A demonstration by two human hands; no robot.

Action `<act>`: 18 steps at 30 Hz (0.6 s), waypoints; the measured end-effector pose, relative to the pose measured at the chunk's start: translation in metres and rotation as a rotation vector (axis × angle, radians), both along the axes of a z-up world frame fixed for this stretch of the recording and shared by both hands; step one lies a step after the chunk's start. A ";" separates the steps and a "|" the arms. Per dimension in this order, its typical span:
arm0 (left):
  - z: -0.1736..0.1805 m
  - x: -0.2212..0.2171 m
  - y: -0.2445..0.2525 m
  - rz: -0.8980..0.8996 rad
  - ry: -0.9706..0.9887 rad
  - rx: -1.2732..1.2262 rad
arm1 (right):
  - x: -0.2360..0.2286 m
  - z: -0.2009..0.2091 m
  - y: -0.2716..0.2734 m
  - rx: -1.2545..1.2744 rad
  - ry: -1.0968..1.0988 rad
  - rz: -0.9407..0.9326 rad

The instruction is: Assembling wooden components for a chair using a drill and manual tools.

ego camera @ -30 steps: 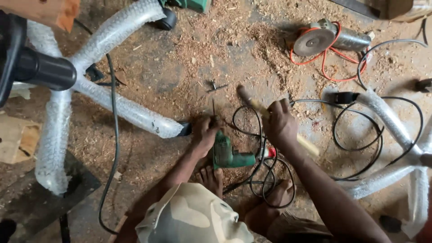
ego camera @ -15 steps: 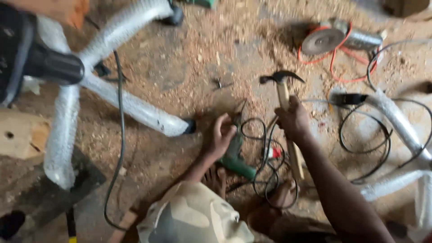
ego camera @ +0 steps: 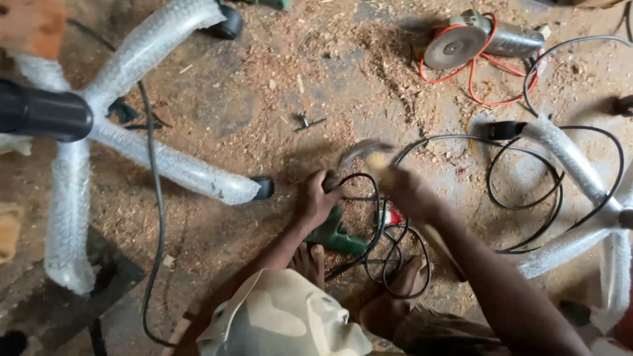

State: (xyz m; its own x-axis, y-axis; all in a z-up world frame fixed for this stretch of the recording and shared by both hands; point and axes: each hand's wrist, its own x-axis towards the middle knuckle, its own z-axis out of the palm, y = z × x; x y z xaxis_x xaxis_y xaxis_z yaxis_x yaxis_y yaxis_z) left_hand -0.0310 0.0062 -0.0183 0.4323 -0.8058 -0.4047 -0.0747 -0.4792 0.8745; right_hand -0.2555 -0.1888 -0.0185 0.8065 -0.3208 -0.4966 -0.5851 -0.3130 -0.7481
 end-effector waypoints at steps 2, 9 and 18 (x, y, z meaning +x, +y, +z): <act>0.006 0.009 0.007 0.110 0.146 0.035 | 0.063 0.102 0.032 0.223 0.012 -0.210; -0.027 -0.005 0.020 0.154 0.094 -0.027 | 0.086 0.137 0.058 -0.735 -0.217 0.034; -0.016 -0.014 0.009 -0.019 0.076 0.009 | 0.070 0.028 0.011 -0.475 0.300 -0.291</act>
State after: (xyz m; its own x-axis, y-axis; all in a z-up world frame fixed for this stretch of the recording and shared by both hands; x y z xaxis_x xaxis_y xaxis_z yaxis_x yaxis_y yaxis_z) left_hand -0.0453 0.0149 -0.0344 0.3849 -0.8097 -0.4430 -0.0173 -0.4862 0.8737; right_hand -0.1851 -0.1782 0.0092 0.5010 -0.7469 -0.4372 -0.8589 -0.3671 -0.3571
